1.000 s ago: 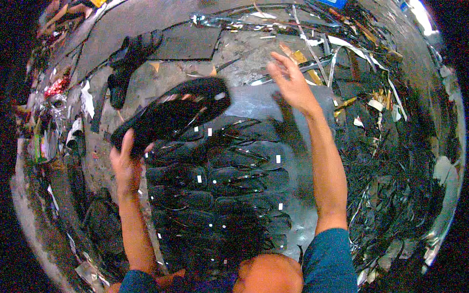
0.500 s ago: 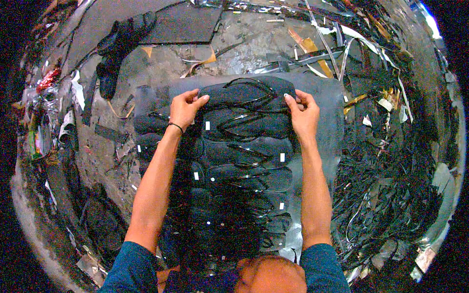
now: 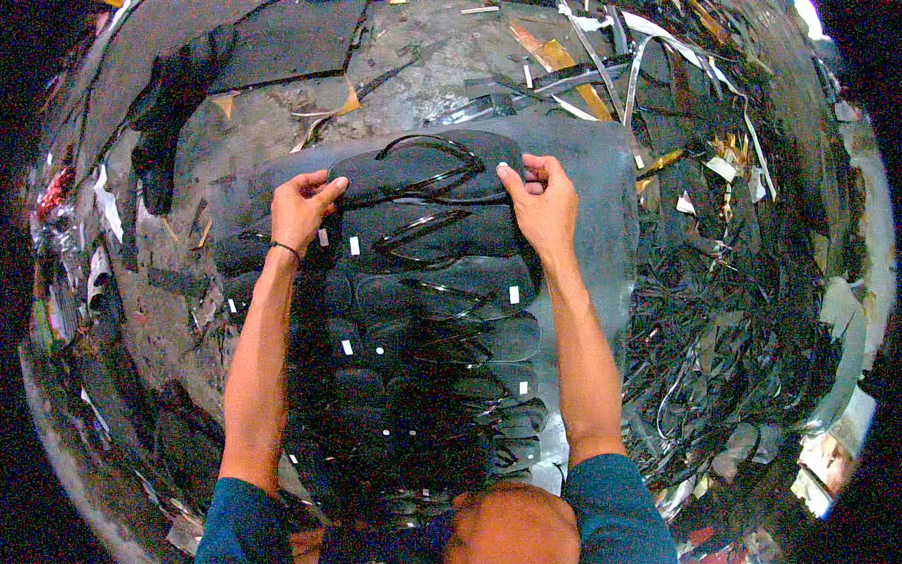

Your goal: The person sits on the floor and arranges black flip-flops in neat rows on a dark mat. They pick up flip-flops from a pile, place them in rows, and adjust their positions to align them.

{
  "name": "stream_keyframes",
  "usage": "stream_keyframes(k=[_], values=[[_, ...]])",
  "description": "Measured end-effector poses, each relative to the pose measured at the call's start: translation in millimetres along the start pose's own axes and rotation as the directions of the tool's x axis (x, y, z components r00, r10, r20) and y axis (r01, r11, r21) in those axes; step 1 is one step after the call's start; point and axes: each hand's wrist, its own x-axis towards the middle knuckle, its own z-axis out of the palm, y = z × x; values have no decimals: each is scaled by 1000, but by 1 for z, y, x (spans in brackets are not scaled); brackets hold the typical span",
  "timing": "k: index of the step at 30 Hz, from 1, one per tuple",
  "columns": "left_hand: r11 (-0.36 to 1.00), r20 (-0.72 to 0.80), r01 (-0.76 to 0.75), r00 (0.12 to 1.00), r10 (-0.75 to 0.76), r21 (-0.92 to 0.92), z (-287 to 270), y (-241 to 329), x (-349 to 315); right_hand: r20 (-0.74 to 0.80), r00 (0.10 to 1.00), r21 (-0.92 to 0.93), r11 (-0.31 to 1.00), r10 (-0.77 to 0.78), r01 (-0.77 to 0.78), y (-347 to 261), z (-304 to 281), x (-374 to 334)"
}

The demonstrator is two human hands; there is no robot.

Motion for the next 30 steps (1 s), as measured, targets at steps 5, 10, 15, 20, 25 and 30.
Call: stream_keyframes(k=[5, 10, 15, 20, 25, 30], values=[[897, 85, -121, 992, 93, 424, -3, 7, 11, 23, 962, -575, 783, -272, 235, -16, -9, 2], [739, 13, -311, 926, 378, 598, 9, 18, 6, 6, 972, -532, 823, -233, 200, -11, -18, 6], [616, 68, -557, 770, 635, 556, -60, 21, 5, -37, 982, 192, 963, -185, 188, -13, -46, -11], [394, 166, -505, 751, 639, 768, -266, 43, -94, 126, 992, 277, 961, -15, -20, 6, -75, -103], [517, -178, -155, 824, 537, 842, -425, 2, -276, 436, 888, 228, 972, -147, 49, -9, -19, -146], [740, -531, 275, 838, 129, 614, -465, -130, -473, 683, 425, 116, 664, -593, 739, -149, 48, -184]])
